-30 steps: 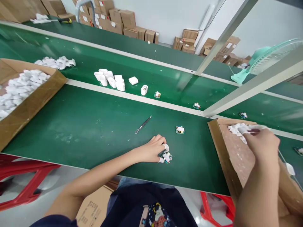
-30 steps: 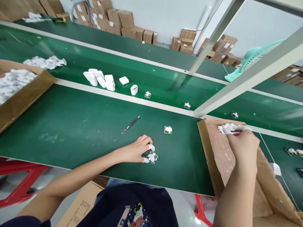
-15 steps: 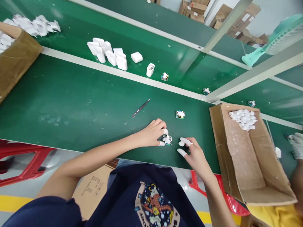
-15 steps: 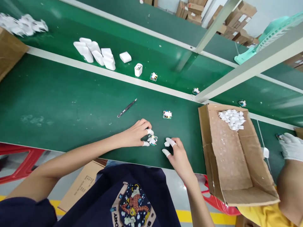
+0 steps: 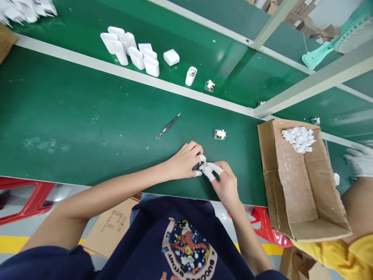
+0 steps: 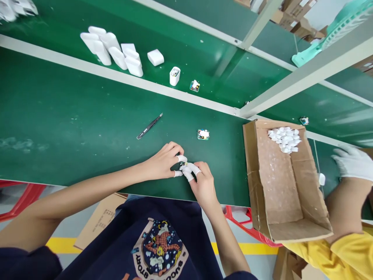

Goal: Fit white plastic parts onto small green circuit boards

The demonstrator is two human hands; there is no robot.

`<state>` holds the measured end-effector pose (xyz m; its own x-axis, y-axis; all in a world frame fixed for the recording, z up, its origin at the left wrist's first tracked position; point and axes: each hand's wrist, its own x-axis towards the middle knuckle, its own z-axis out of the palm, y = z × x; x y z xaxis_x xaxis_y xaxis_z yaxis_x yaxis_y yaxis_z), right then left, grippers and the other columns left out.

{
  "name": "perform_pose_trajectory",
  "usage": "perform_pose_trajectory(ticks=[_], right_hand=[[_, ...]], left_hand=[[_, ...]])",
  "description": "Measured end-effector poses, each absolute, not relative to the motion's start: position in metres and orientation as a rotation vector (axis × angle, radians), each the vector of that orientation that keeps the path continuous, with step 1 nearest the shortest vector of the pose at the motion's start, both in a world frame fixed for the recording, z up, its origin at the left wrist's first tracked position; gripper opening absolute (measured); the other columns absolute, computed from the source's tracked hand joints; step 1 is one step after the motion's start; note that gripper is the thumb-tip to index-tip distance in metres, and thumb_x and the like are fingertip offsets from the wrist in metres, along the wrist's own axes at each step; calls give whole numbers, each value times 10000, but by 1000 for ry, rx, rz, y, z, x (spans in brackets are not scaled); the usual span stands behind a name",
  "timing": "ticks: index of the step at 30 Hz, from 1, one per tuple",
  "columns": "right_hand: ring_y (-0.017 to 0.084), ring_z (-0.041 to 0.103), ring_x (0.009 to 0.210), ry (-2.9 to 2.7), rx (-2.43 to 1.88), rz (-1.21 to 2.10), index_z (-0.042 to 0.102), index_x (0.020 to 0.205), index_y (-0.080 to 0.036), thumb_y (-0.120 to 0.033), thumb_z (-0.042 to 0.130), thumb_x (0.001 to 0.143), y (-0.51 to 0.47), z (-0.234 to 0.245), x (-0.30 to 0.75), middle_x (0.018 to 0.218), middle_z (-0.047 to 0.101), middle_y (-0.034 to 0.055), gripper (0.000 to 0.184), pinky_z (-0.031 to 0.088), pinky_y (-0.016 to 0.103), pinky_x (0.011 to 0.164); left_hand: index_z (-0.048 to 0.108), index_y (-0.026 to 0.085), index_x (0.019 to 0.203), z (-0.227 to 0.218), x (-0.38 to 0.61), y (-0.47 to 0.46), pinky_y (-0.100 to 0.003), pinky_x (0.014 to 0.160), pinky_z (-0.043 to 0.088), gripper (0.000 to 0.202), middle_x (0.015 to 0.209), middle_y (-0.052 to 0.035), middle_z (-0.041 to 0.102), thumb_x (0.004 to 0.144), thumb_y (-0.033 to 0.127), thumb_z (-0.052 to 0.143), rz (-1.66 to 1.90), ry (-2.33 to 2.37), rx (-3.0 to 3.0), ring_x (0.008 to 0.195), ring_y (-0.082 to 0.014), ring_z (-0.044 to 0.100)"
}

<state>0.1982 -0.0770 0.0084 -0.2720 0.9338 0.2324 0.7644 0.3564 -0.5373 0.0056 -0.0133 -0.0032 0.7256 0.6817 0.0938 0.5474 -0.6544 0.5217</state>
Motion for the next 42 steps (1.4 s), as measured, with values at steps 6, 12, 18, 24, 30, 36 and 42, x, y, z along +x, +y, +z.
perform_pose_trajectory(ticks=[6,12,18,24,30,36,42], right_hand=[[171,568,772,-2071,-1548,776,654,1078,-163,-328,483,951,-71,14,205,919,594,75,269,483,304,686],[124,505,473,-1750,-1839,1397,508,1208,-150,-462,608,838,-51,15,209,556,555,-50,494,421,241,477],[135,532,390,-1787,-1921,1639,455,1031,-193,-334,542,835,-43,19,199,595,634,-20,257,389,225,368],[211,592,512,-2153,-2046,1062,434,808,-211,-280,512,817,-47,18,184,582,617,24,104,344,270,469],[190,589,472,-1983,-1994,1254,482,913,-191,-330,568,816,-45,16,192,558,612,-2,190,401,270,471],[175,686,593,-1339,-1537,2021,487,1115,-176,-592,520,853,-39,18,217,718,697,45,492,557,276,549],[153,652,484,-1309,-1618,2000,482,1069,-187,-511,627,821,-38,14,211,615,681,11,433,537,225,460]], left_hand=[[599,137,879,-5,5,-14,-383,830,388,196,1085,-105,506,781,288,679,417,934,2462,1052,-268,400],[606,122,865,-7,6,-14,-391,813,391,181,1078,-112,515,770,258,679,436,913,2469,1043,-270,399],[610,126,851,-7,5,-14,-394,794,389,142,1060,-111,523,771,233,661,450,899,2484,1042,-274,409],[606,122,878,-4,6,-15,-410,846,391,144,1092,-117,526,745,167,639,445,913,2522,1095,-287,399],[625,130,856,-4,5,-17,-424,859,380,80,1144,-122,546,793,178,608,535,856,2661,1126,-294,399],[610,140,710,-8,6,-23,-423,843,366,117,1117,-100,581,825,144,586,606,746,2845,1121,-292,410],[627,119,936,-4,6,-19,-454,871,373,150,1162,-142,547,829,222,609,531,891,2697,1134,-318,410]])
